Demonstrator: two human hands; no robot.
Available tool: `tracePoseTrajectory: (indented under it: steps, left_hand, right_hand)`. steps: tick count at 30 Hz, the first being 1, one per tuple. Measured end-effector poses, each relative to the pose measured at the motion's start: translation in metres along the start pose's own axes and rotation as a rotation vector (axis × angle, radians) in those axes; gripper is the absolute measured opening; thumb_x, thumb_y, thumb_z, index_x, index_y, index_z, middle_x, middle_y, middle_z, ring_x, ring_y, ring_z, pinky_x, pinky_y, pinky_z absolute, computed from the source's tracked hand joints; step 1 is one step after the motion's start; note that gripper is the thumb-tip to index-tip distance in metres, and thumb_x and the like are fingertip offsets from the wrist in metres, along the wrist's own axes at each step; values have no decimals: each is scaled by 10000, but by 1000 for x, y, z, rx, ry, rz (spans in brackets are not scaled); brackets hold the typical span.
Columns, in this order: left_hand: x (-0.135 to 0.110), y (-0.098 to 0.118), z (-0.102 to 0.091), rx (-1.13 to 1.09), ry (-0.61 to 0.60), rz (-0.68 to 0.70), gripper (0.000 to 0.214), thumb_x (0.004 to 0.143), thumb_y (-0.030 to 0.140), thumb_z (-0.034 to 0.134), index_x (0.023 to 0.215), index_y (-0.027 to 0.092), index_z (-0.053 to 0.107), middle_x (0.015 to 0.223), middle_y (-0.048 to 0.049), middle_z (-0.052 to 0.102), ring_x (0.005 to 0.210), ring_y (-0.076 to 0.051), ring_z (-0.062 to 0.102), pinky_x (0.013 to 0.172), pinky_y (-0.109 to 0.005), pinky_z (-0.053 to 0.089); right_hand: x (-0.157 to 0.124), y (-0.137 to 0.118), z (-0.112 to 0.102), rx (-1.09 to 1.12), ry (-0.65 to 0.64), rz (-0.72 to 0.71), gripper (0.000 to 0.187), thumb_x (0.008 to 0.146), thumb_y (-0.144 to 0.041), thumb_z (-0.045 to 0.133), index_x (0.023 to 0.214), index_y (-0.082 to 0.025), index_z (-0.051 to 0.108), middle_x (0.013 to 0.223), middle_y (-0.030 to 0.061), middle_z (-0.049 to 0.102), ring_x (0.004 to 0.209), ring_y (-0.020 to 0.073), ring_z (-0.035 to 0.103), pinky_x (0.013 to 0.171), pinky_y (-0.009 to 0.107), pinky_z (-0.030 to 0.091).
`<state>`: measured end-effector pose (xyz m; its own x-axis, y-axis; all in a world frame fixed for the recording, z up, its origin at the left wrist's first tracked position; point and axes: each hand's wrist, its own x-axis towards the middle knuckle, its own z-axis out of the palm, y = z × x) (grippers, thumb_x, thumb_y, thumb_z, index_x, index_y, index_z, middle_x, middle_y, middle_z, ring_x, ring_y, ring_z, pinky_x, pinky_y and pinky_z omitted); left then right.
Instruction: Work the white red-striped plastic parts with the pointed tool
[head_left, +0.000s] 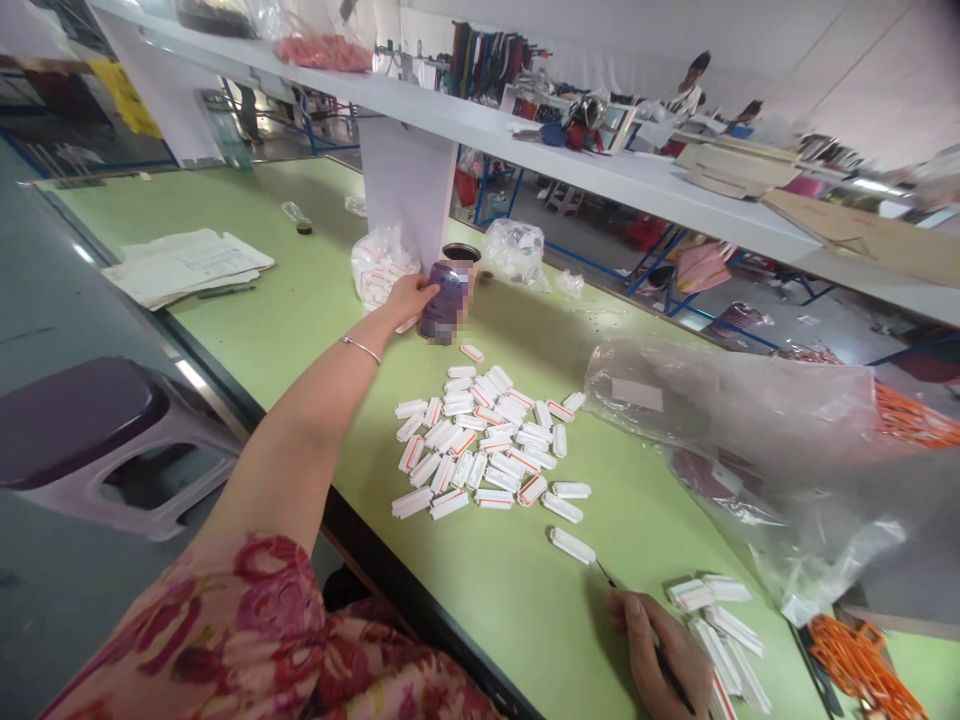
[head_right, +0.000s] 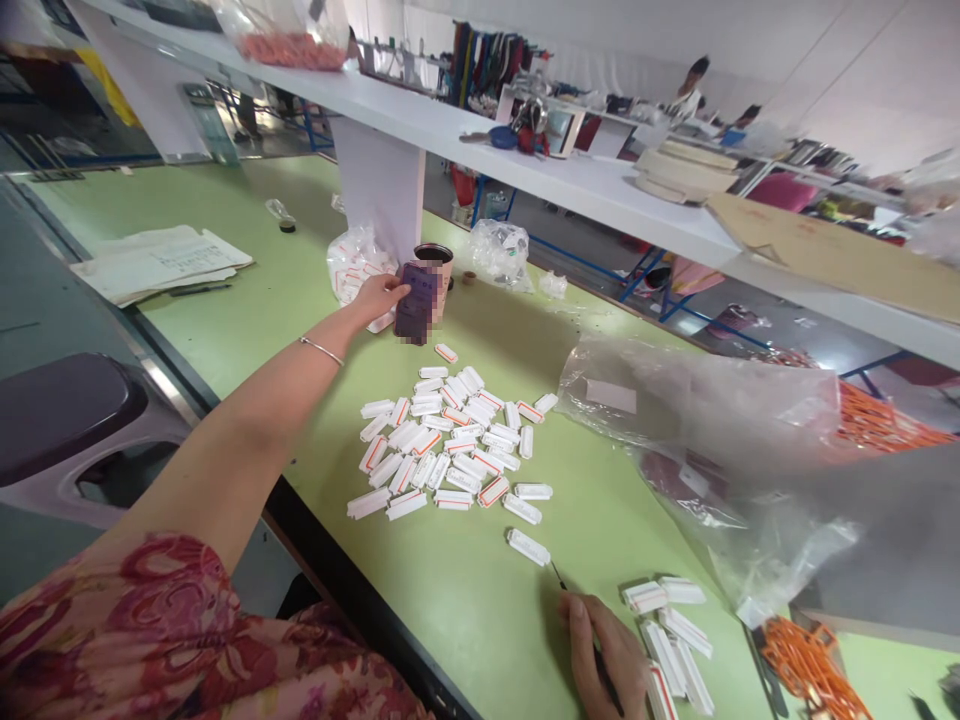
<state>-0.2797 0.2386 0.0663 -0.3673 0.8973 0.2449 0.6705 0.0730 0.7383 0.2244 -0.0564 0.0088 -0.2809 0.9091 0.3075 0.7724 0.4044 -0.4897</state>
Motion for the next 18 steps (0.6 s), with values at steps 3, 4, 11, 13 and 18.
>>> tracePoseTrajectory:
  steps: [3, 4, 11, 13, 18]
  left_hand:
    - [5, 7, 0, 30, 16, -14, 247, 858, 353, 557, 901, 137, 667, 911, -86, 676, 891, -234, 607, 849, -345, 448]
    - [6, 8, 1, 37, 21, -20, 235, 855, 344, 563, 885, 135, 665, 894, -87, 675, 874, -234, 608, 838, -349, 448]
    - [8, 10, 4, 52, 53, -41, 208, 842, 345, 596, 859, 145, 648, 845, -72, 664, 812, -214, 601, 783, -341, 458]
    - [9, 10, 4, 50, 54, -40, 206, 827, 348, 620, 847, 144, 645, 831, -72, 661, 804, -217, 599, 778, -344, 459]
    - [9, 9, 5, 8, 54, -29, 201, 820, 333, 631, 847, 134, 645, 826, -75, 662, 797, -214, 603, 784, -348, 464]
  right_hand:
    - [-1, 1, 1, 1, 3, 29, 456, 969, -484, 403, 790, -182, 693, 690, 52, 709, 593, 138, 671, 557, 200, 525]
    - [-2, 0, 1, 2, 5, 37, 462, 970, -487, 398, 782, -184, 692, 685, 51, 707, 590, 138, 670, 557, 201, 524]
    - [0, 0, 2, 5, 0, 40, 465, 971, -474, 397, 755, -182, 688, 649, 40, 684, 569, 124, 653, 542, 191, 507]
    - [0, -1, 2, 10, 4, 33, 456, 972, -460, 399, 750, -182, 684, 640, 36, 676, 564, 119, 647, 542, 187, 503]
    - [0, -2, 2, 14, 11, 52, 458, 966, -481, 400, 774, -179, 687, 666, 54, 685, 581, 137, 651, 553, 208, 509]
